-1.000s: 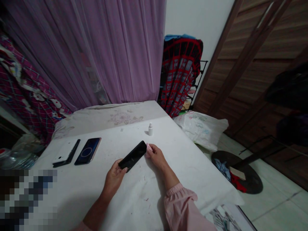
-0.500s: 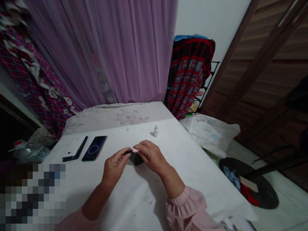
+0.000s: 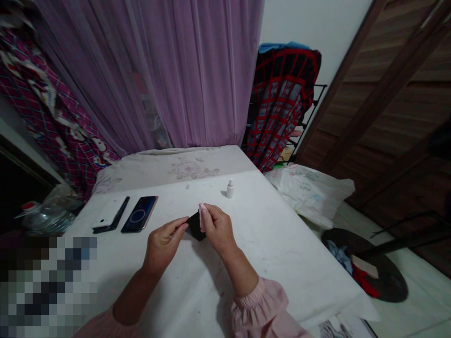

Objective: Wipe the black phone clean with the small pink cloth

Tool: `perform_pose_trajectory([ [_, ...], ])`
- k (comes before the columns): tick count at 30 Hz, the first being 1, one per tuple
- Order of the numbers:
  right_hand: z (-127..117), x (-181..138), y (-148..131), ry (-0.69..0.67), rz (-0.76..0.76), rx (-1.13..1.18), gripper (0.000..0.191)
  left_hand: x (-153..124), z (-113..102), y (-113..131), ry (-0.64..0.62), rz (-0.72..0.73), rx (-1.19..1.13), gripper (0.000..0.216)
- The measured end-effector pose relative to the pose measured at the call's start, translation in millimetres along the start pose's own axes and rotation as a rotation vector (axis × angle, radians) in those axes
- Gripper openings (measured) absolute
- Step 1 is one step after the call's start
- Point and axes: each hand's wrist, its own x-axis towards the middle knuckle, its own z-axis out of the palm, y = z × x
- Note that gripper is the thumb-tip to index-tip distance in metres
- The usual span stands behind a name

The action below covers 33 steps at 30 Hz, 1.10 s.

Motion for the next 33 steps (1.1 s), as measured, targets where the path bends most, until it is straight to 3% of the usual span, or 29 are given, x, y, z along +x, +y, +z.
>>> perform_pose_trajectory([
  [6,-1.7,2.3,19.9,-0.2,0.322,0.229,0.052,-11.4,-9.8,-6.2,0.008,-0.131,-0.065,0.017],
  [12,-4.5,-11.7,50.8,-0.297,0.359,0.193,0.055,-22.7,-17.5,-14.3,0.01,-0.226,-0.134,0.018],
  [17,-11.5,-15.6,73.8,-0.28,0.418,0.023,0.056,-26.5,-16.7,-21.4,0.02,-0.358,-0.19,0.024],
  [21,-16.0,-21.0,85.0,-0.239,0.361,-0.346,0.05,-28.8,-16.7,-35.3,0.086,-0.535,-0.306,0.037],
  [25,-18.9,-27.8,86.7,-0.03,0.135,-0.63,0.03,-33.5,-21.2,-50.0,0.223,-0.636,-0.349,0.044],
  [27,-19.0,-28.8,80.0,0.076,0.092,-0.642,0.031,-35.4,-23.3,-49.3,0.252,-0.555,-0.265,0.036],
  [29,-17.3,-28.2,67.9,0.07,0.168,-0.488,0.036,-35.7,-23.1,-41.4,0.266,-0.378,-0.112,0.026],
  [33,-11.4,-26.8,44.9,-0.115,0.613,0.227,0.055,-35.3,-12.5,-15.8,0.127,0.189,0.119,0.02],
])
